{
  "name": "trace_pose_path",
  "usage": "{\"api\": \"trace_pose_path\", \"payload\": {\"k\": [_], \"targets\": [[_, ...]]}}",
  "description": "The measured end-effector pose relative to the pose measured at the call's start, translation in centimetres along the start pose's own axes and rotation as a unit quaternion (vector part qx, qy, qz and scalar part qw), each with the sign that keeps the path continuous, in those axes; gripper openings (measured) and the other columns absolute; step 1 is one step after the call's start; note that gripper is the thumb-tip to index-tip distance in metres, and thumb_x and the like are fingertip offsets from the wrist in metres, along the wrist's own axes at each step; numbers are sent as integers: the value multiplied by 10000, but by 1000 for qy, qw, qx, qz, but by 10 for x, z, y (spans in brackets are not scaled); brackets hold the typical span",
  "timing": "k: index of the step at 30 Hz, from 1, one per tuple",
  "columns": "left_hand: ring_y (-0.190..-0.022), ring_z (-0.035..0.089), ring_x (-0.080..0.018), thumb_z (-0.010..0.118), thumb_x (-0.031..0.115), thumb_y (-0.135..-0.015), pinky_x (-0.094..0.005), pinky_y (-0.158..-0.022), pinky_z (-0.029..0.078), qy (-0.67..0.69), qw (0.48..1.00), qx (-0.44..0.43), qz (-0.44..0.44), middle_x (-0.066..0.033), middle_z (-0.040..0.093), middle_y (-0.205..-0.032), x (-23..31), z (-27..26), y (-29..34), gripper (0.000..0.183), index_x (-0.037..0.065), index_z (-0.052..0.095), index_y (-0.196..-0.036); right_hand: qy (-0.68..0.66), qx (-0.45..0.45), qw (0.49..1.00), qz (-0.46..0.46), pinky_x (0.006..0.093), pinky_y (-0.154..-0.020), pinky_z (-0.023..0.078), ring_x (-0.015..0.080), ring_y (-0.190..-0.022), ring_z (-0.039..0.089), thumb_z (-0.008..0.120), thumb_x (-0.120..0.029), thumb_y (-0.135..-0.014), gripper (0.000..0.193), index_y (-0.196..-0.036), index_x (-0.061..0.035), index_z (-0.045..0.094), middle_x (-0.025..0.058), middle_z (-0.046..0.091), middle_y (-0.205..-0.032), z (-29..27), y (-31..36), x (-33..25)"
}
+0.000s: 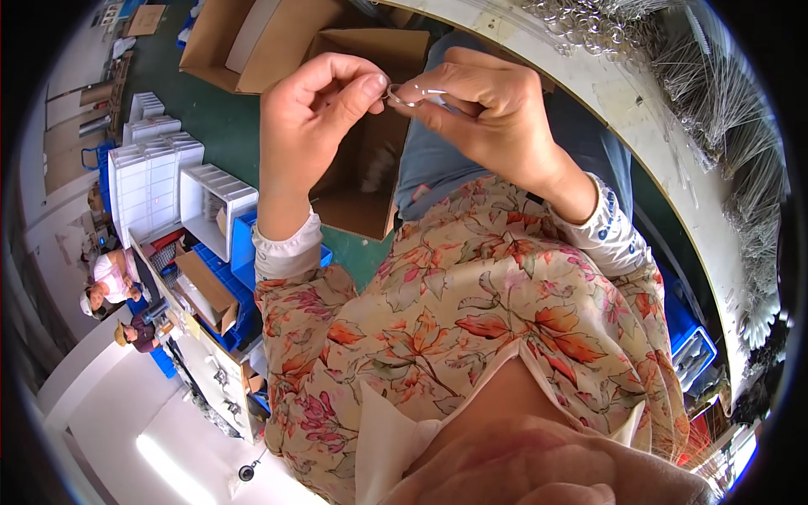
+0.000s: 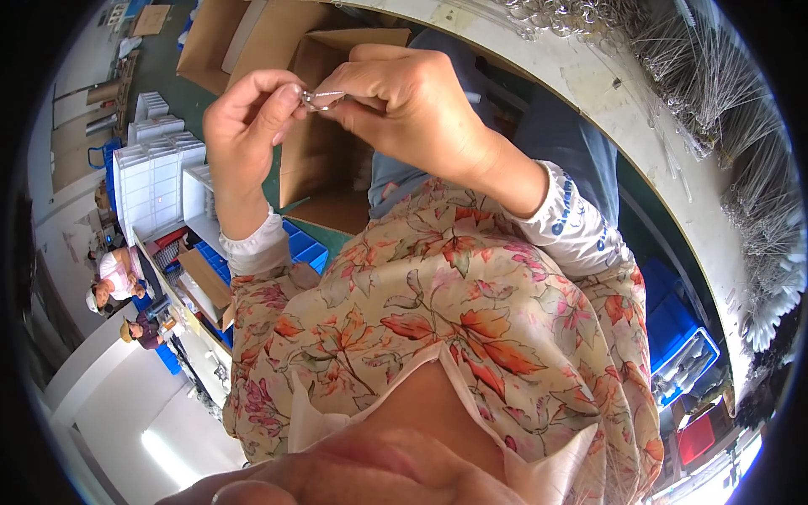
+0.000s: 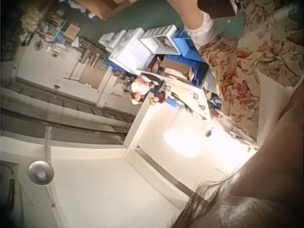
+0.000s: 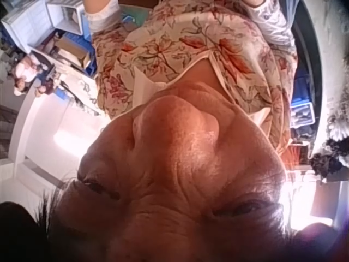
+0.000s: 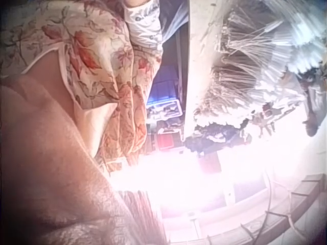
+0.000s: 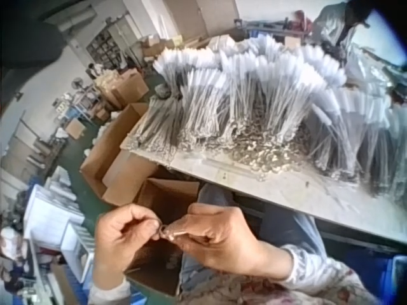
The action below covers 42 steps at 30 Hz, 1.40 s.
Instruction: Assembling bundles of small white brushes onto metal rings on a factory floor.
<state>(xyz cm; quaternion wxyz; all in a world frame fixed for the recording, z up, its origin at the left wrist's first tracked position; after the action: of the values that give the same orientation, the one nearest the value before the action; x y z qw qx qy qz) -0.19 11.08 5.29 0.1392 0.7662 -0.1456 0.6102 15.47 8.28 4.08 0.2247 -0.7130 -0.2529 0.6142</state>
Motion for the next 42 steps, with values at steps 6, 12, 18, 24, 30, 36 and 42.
{"api": "trace_pose_path", "payload": {"k": [6, 12, 18, 24, 30, 36, 42], "targets": [[-665, 542, -52, 640, 79, -839, -185, -583, 434, -172, 964, 25, 201, -4, 605, -744, 30, 8, 5, 98, -14, 611, -850, -249, -73, 939, 226, 209, -450, 183, 12, -492, 232, 708, -130, -776, 183, -943, -70, 660, -106, 291, -542, 3, 3, 26], [-652, 530, -43, 642, 73, -834, -169, -563, 413, -109, 971, -35, 209, -13, 602, -763, 30, 17, -1, 87, -6, 608, -842, -322, -188, 883, 287, 200, -742, 475, 71, -806, 594, 652, -145, -840, 184, -966, -11, 653, 38, 662, -847, 15, 10, 29], [-638, 535, -48, 608, 97, -865, -167, -545, 396, -136, 978, 11, 154, -20, 599, -758, 23, 12, -2, 101, -4, 612, -876, -285, -96, 906, 298, 184, -688, 483, 71, -789, 610, 662, -63, -812, 128, -924, -3, 644, 43, 658, -847, -2, 4, 30], [-668, 549, -67, 599, 105, -872, -194, -568, 414, -176, 973, 9, 152, -26, 611, -780, 23, 18, -7, 126, -5, 626, -927, -242, -71, 929, 271, 172, -671, 486, 62, -772, 607, 662, -30, -805, 102, -890, 18, 632, 48, 658, -841, -3, 4, 23], [-615, 508, -66, 587, 100, -878, -199, -513, 393, -305, 876, 77, 365, -15, 596, -792, 32, 30, -2, 133, -21, 610, -927, -191, -72, 947, 248, 148, -604, 462, 35, -720, 587, 673, -38, -796, 110, -890, 11, 644, 32, 654, -800, -11, -2, 16], [-526, 368, -25, 558, 108, -891, -180, -442, 258, 330, 940, -88, -26, 2, 543, -740, -27, 38, -20, 153, -23, 582, -967, -345, -34, 910, 225, 180, -592, 444, 20, -645, 529, 680, -68, -795, 92, -847, 5, 658, 1, 623, -710, -5, -1, 15], [-678, 576, -157, 666, 8, -779, -234, -564, 462, -327, 841, 144, 406, -87, 589, -796, 26, 32, -4, 160, 33, 651, -937, -219, -44, 949, 222, 178, -612, 458, 24, -690, 553, 683, -65, -790, 109, -871, 2, 656, 4, 626, -722, -9, 1, 24]]}}
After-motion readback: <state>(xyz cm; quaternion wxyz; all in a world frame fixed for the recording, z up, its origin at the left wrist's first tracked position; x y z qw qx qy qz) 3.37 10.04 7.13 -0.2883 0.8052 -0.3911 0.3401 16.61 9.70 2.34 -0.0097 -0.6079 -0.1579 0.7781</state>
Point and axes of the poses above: each hand's wrist, its own y-axis away from the middle knuckle, its own z-axis out of the palm, x = y × z, the point moved 6 cm from there along -y, towards the middle knuckle
